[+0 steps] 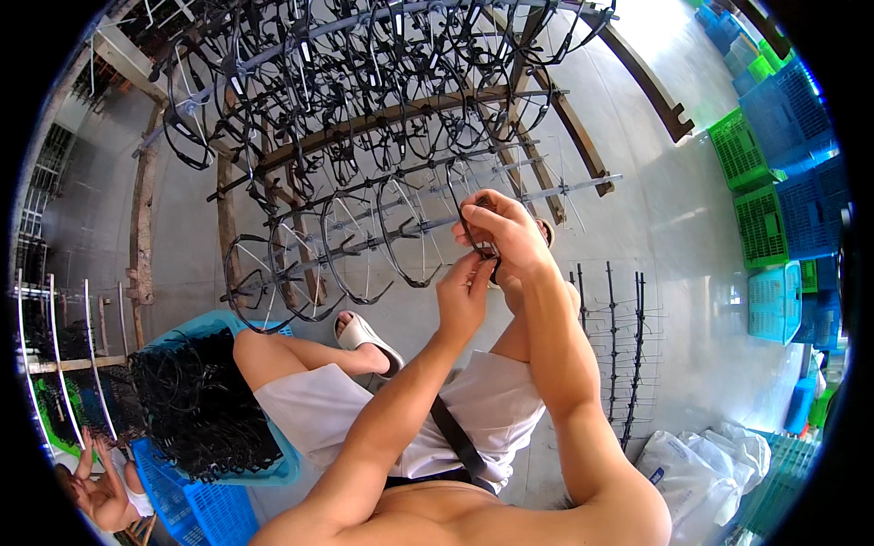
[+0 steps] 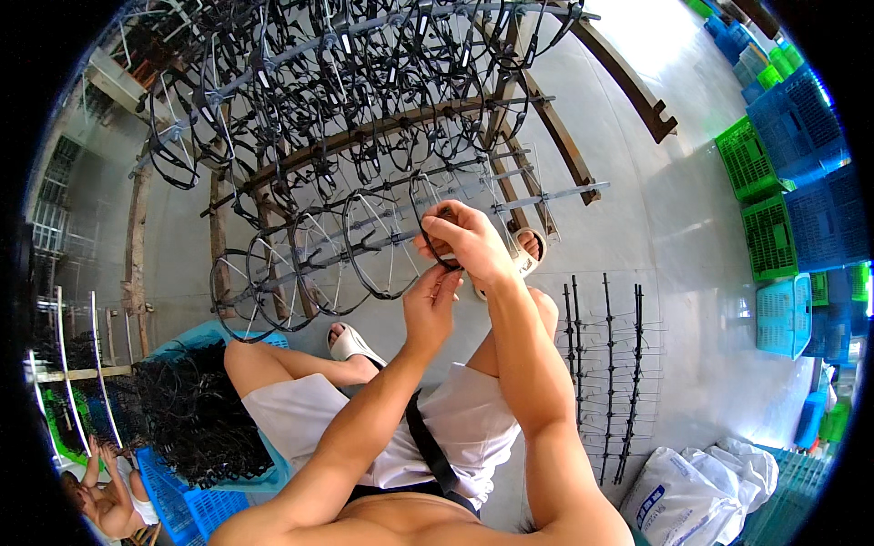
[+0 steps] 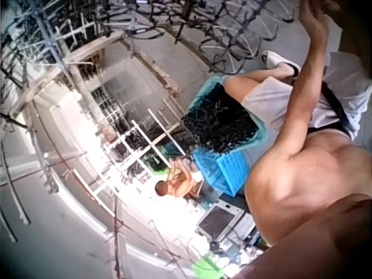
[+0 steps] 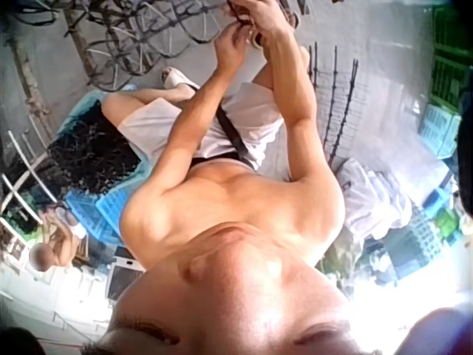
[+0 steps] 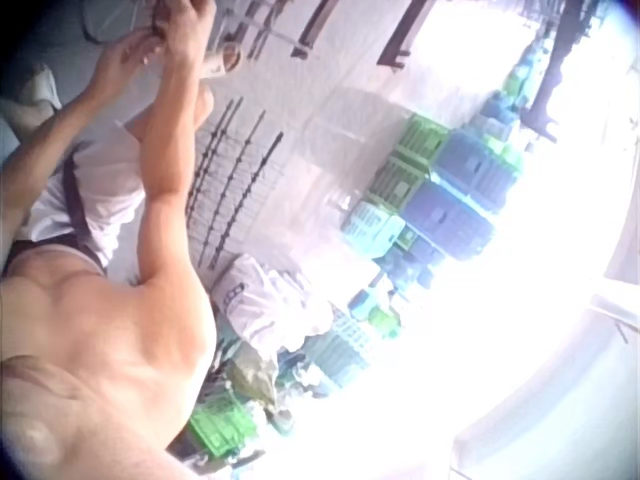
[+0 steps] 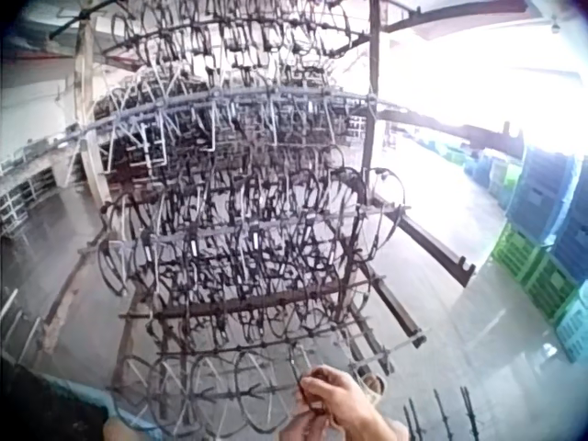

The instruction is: The person repeatedly picks black wire loops from a blue basket and threads them onto horizontal metal rods of a multi-tiered rack. The person works one loop at a time, sliding each onto a rod and adjusting its position.

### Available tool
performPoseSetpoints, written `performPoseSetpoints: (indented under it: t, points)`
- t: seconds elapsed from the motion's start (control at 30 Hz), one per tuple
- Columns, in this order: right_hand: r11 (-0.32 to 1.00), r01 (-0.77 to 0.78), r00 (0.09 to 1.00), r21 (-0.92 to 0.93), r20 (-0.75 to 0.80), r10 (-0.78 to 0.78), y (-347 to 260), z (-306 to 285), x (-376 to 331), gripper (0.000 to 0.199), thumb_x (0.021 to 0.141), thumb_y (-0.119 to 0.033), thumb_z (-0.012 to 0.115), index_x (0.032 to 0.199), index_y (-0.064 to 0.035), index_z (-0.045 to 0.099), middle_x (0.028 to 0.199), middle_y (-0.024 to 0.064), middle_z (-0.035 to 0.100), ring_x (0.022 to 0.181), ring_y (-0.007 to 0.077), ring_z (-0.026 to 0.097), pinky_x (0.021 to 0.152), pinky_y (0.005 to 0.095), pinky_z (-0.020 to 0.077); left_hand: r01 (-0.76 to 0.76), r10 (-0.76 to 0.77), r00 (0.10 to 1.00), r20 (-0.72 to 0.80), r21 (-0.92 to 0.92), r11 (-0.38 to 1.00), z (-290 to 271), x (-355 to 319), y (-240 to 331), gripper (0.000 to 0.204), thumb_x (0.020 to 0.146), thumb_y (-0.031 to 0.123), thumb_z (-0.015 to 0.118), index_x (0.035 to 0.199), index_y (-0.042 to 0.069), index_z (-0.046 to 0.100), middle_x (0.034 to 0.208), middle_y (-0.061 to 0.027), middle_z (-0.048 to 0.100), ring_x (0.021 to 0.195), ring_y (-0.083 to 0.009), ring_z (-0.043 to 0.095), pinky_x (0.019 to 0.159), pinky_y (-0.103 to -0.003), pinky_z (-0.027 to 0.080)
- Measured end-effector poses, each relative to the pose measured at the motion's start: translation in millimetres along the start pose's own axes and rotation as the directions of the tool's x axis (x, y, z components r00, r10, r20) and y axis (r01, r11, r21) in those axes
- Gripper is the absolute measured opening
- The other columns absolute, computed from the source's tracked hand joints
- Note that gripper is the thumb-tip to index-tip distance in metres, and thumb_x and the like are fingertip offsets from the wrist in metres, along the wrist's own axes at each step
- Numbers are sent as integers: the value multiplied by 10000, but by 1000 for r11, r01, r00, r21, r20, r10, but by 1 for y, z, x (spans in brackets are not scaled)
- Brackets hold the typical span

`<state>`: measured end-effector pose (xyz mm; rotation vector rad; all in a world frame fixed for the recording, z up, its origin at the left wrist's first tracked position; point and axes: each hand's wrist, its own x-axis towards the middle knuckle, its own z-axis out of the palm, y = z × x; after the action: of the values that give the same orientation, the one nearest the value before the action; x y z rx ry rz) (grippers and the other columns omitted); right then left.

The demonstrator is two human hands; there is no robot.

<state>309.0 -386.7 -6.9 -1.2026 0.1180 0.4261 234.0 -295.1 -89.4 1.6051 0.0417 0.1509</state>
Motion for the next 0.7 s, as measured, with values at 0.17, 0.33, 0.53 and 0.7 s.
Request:
performPoseSetpoints:
  t: [0.17, 0.33, 0.53, 0.7]
  points:
    - [994, 93, 994, -53, -46, -96, 5, -3, 3, 192, 862, -153, 585, 973, 4, 579, 748, 46, 596, 657, 121, 583, 595, 241, 446, 125, -124, 992, 16, -217, 968, 8, 2, 10, 166, 901, 147, 588, 926, -17, 598, 733, -29, 599, 647, -81, 533, 576, -232, 430]
    - [982, 89, 984, -165, -140, -113, 11, 20, 3, 263, 850, -174, 585, 1060, -17, 604, 767, 39, 601, 676, 115, 532, 625, 245, 435, 16, -21, 986, -163, -34, 999, 9, 0, 15, 122, 859, 111, 583, 829, -3, 554, 727, -85, 604, 644, -145, 540, 599, -290, 448]
    - [963, 208, 962, -169, -140, -233, 31, -22, 22, 312, 896, -177, 551, 1155, -7, 578, 788, 64, 619, 646, 108, 529, 600, 231, 428, 166, -189, 948, -256, -109, 980, 32, 2, 15, 150, 822, 145, 573, 877, 6, 565, 712, -142, 594, 629, -264, 555, 603, -385, 432]
    - [861, 307, 901, -406, -166, -400, 34, -12, 17, 402, 918, -225, 561, 1249, -2, 507, 964, 84, 604, 801, 128, 548, 706, 240, 450, -207, 214, 969, -123, 69, 976, -43, -65, 62, 306, 803, 133, 659, 1066, 28, 545, 929, -160, 578, 756, -311, 588, 639, -399, 460]
